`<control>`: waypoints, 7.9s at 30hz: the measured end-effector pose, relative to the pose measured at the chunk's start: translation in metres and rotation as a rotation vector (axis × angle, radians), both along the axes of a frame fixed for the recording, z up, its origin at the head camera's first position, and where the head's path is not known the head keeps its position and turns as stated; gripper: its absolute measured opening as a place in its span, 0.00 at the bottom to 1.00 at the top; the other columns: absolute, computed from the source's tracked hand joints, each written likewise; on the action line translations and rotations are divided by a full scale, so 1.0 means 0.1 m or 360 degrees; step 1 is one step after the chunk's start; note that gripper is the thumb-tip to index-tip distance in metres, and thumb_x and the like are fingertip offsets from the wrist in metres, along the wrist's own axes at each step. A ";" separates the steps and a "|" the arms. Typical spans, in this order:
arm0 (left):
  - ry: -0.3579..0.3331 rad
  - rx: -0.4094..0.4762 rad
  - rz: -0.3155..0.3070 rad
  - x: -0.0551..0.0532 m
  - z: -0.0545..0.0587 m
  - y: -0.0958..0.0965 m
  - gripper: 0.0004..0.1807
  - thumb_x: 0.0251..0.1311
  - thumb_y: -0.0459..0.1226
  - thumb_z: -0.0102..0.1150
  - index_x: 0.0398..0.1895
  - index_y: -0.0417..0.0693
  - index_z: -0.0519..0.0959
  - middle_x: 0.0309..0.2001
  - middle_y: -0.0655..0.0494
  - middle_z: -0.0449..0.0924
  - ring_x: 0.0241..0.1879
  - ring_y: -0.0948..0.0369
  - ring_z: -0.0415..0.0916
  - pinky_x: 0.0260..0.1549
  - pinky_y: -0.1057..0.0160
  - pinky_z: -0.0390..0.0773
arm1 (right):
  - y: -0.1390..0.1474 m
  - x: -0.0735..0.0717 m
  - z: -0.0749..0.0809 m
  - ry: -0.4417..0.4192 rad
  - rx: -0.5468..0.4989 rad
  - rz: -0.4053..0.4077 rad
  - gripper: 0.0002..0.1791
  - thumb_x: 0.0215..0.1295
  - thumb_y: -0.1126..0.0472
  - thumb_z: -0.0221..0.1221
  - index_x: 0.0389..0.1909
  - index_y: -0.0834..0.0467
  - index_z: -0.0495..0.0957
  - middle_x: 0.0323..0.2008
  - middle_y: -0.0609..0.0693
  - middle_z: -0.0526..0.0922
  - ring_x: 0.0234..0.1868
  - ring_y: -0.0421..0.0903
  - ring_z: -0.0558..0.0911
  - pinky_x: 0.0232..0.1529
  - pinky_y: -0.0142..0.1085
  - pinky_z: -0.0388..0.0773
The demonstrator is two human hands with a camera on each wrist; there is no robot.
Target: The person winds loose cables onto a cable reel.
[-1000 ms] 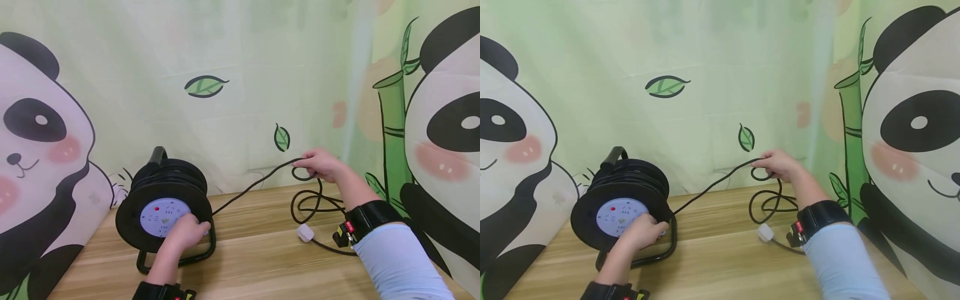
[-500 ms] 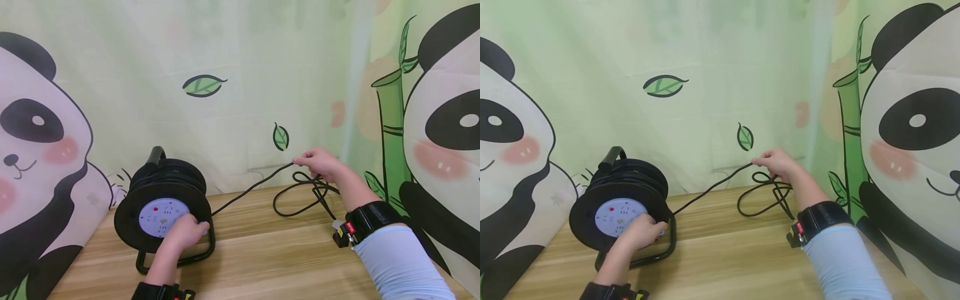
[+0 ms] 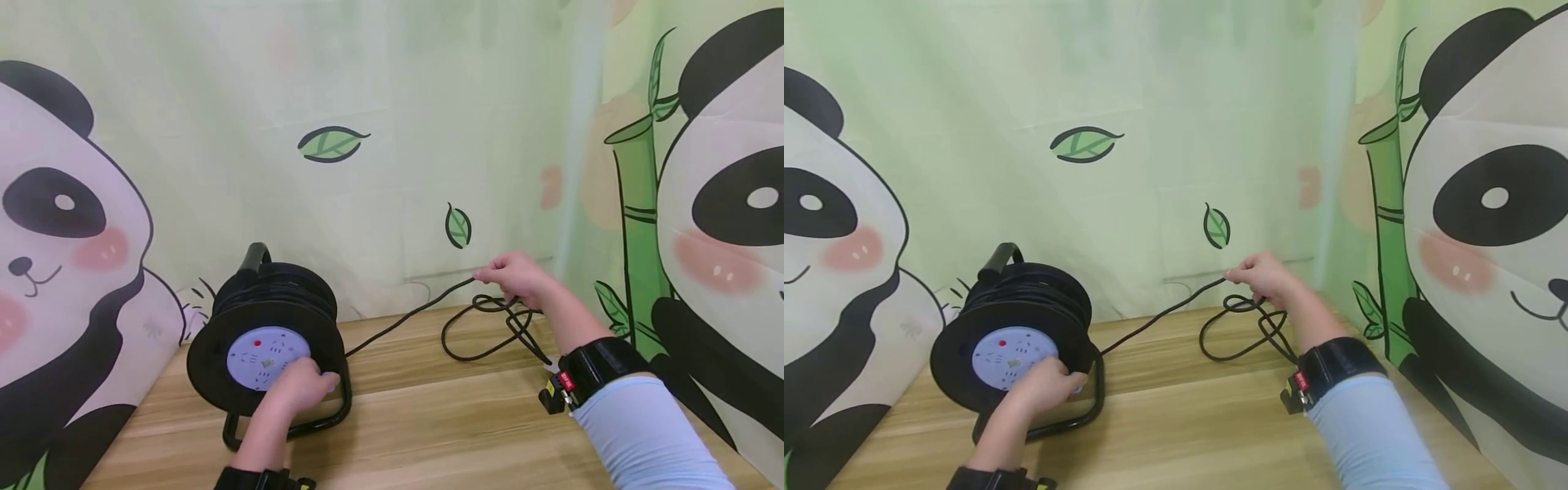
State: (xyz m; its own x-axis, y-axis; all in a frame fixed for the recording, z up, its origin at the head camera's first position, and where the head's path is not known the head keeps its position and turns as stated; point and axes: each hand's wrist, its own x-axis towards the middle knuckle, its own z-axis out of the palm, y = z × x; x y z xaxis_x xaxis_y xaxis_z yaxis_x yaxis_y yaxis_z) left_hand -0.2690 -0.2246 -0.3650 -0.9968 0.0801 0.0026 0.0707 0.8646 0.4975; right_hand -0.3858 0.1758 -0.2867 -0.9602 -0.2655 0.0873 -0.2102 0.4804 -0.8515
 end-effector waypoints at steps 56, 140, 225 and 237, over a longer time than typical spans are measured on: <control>-0.0360 0.0171 0.0289 0.40 0.05 -1.35 0.20 0.61 0.44 0.58 0.17 0.40 0.80 0.14 0.53 0.76 0.11 0.64 0.58 0.12 0.68 0.56 | -1.45 0.23 -0.53 -0.0131 0.0296 0.0355 0.17 0.64 0.50 0.61 0.22 0.57 0.76 0.10 0.40 0.52 0.08 0.38 0.54 0.12 0.31 0.57; -0.0079 0.0640 0.0481 0.50 0.32 -1.55 0.27 0.64 0.54 0.55 0.15 0.44 0.74 0.14 0.56 0.72 0.17 0.60 0.69 0.20 0.63 0.73 | -0.67 0.25 -0.26 0.0868 0.1395 -0.0103 0.10 0.60 0.56 0.64 0.26 0.53 0.74 0.22 0.45 0.75 0.22 0.43 0.72 0.21 0.38 0.71; -0.0004 0.0753 0.0577 0.49 0.38 -1.50 0.29 0.64 0.56 0.54 0.22 0.38 0.78 0.16 0.56 0.74 0.18 0.60 0.71 0.22 0.64 0.76 | 0.31 0.13 -0.27 0.0578 0.0800 -0.0212 0.34 0.47 0.34 0.68 0.11 0.51 0.58 0.11 0.41 0.55 0.15 0.41 0.57 0.18 0.35 0.56; 0.0082 0.0925 0.0669 0.46 0.40 -1.45 0.30 0.63 0.57 0.54 0.27 0.35 0.79 0.17 0.56 0.74 0.16 0.61 0.71 0.20 0.65 0.76 | 0.22 0.11 -0.37 0.0659 0.0786 -0.0144 0.33 0.45 0.31 0.67 0.12 0.52 0.62 0.11 0.40 0.57 0.16 0.40 0.59 0.18 0.35 0.58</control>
State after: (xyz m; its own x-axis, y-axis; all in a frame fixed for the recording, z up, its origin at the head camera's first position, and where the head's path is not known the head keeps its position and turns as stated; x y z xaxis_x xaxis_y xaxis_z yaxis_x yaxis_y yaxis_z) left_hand -0.2226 -0.3693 -0.3249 -0.9404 -0.3391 -0.0241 -0.1743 0.4203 0.8905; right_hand -0.3750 0.1977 -0.3238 -0.8937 -0.2890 0.3433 -0.4142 0.8256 -0.3832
